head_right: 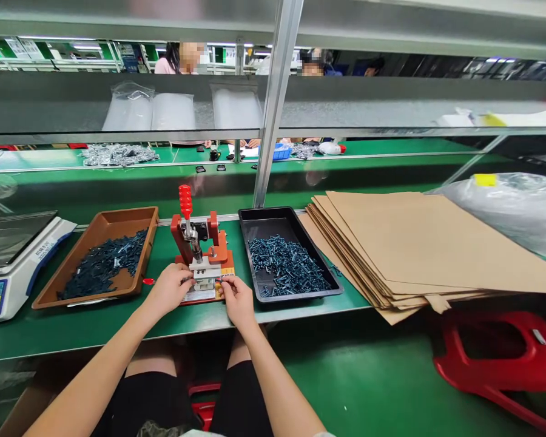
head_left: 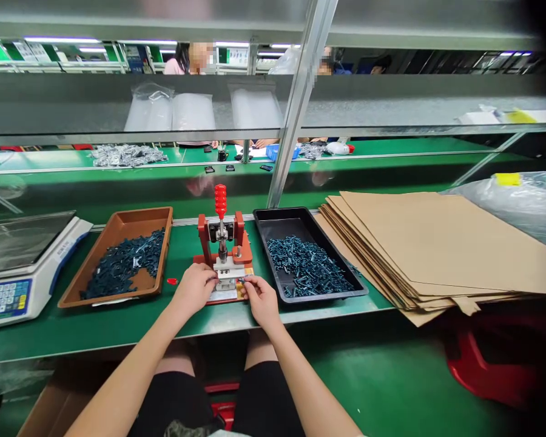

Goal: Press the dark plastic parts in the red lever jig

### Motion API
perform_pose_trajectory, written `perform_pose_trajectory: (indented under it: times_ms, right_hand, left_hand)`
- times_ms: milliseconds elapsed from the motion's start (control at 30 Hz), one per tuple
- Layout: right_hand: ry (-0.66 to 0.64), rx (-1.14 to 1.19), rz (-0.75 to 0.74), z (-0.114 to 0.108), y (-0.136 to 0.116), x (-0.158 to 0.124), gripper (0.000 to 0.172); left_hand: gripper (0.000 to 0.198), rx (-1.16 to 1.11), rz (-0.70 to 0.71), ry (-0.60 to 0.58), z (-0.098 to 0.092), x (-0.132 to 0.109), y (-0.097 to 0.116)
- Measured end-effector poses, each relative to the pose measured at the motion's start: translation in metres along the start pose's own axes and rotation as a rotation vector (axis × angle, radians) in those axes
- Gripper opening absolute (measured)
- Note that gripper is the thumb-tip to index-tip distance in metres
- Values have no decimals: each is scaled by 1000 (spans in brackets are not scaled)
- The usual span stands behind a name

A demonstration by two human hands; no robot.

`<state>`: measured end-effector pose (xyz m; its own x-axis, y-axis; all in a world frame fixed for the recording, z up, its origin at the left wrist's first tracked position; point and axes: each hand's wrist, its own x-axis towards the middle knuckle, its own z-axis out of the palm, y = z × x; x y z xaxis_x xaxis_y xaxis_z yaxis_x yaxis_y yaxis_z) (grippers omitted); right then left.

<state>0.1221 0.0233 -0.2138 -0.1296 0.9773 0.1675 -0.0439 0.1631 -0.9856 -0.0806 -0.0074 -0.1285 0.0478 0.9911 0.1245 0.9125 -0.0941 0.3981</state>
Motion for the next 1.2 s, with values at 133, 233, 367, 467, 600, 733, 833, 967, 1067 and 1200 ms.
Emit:
perform_pose_trajectory:
  times_ms: [133, 233, 367, 467, 600, 733, 833, 967, 1067, 1200]
  right_hand:
    - [-20, -31, 1, 0, 0, 0, 22]
    - [-26, -14, 20, 1, 2, -1, 23]
    - [-28, -27, 1, 1, 0, -2, 21]
    - [-52, -198, -169, 0, -11, 0, 15]
    - [-59, -373, -267, -1, -21, 7, 15]
    - [-109, -397, -208, 3, -19, 17, 15]
    - [-170, -401, -229, 5, -18, 24, 16]
    - [-233, -393, -320, 6, -19, 29, 21]
    - [-232, -379, -328, 6, -18, 30, 21]
    - [-239, -346, -294, 6, -14, 32, 21]
  left_hand:
    - [23, 95, 19, 7, 14, 6, 8]
    - [24, 105, -13, -35, 16, 8, 12]
    - [26, 103, -62, -78, 14, 13, 14]
    - [28, 131, -107, -64, 14, 16, 18]
    - [29, 135, -133, -66, 15, 17, 22]
    - [28, 103, -128, -56, 13, 15, 21]
    - [27, 53, -42, -96, 8, 14, 14]
    - [25, 22, 49, -199, 3, 14, 2]
    - [24, 26, 78, -211, 3, 14, -3]
    - [28, 11, 58, -205, 4, 14, -3]
